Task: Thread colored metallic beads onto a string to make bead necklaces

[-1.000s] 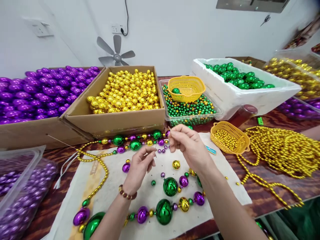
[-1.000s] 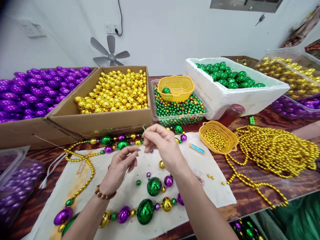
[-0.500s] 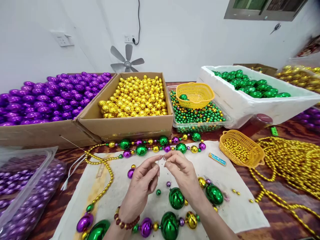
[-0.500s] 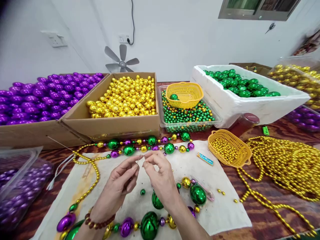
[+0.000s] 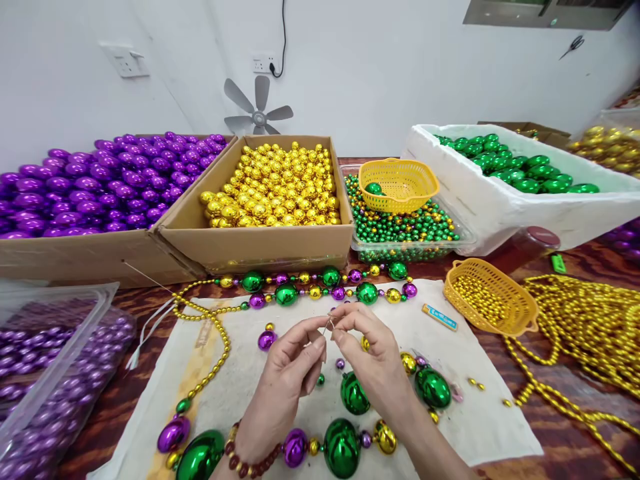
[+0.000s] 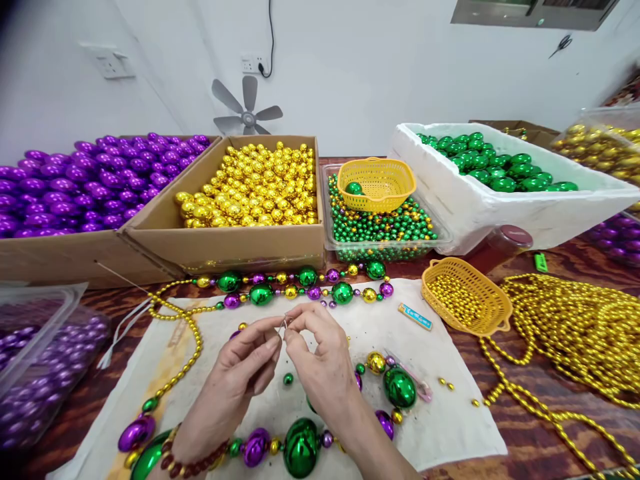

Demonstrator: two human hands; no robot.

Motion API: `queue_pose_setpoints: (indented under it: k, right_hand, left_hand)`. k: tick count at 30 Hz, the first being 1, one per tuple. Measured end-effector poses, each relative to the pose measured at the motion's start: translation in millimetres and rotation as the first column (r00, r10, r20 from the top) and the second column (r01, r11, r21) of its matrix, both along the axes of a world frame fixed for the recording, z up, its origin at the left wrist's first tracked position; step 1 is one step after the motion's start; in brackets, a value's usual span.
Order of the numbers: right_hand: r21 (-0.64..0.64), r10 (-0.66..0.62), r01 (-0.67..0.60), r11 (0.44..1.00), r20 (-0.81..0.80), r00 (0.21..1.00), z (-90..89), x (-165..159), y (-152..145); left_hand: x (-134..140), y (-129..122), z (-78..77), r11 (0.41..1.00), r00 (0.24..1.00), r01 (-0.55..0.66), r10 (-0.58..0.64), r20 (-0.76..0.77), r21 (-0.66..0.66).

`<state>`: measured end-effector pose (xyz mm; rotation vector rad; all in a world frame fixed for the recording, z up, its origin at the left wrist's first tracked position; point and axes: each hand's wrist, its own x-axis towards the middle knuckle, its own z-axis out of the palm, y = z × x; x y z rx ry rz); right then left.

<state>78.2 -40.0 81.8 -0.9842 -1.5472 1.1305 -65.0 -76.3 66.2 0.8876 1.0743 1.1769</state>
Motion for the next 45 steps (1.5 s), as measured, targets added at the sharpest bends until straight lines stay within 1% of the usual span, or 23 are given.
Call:
queue_pose_setpoints:
  k: [13, 21, 29, 35, 37, 39, 42, 45]
  right_hand:
    - [-0.037, -0.025, 0.026, 0.999, 0.014, 1.000, 4.2, 0, -2]
    - [-0.043, -0.012, 0.012, 0.999, 0.006, 1.000, 2.1, 2, -2]
    - [-0.056, -0.002, 0.001, 0.998, -0.022, 1.000, 0.9, 3, -1]
    - [-0.079, 0.003, -0.006, 0.997, -0.043, 0.999, -4.8, 7, -2]
    - [-0.091, 0.005, -0.010, 0.996, -0.061, 0.998, -8.2, 8, -2]
    - [-0.109, 0.018, -0.029, 0.994, -0.099, 0.995, -11.8, 10, -1]
    - [-0.184, 0.057, -0.091, 0.979, -0.185, 0.981, -15.8, 13, 4]
    - [-0.279, 0.093, -0.171, 0.945, -0.271, 0.958, -18.1, 16, 12]
  left_hand:
    - [1, -2, -4.0, 0.995, 0.989, -0.033, 0.046, -0.139, 0.090]
    - [1, -2, -2.5, 0.993, 0.975, -0.012, 0.037, -0.217, 0.117]
    - [0, -3, -5.7, 0.991, 0.963, 0.015, 0.021, -0.270, 0.130]
    - [-1, -4, -5.5, 0.990, 0.950, 0.046, -0.002, -0.313, 0.136]
    - [-2, -3, -4.7, 0.983, 0.928, 0.062, 0.007, -0.372, 0.174]
    - [-4, -1, -2.4, 0.964, 0.880, 0.104, 0.024, -0.474, 0.243]
    - [-7, 4, 3.3, 0.911, 0.777, 0.220, 0.053, -0.628, 0.349]
    - [-9, 10, 8.5, 0.869, 0.664, 0.340, 0.048, -0.746, 0.359]
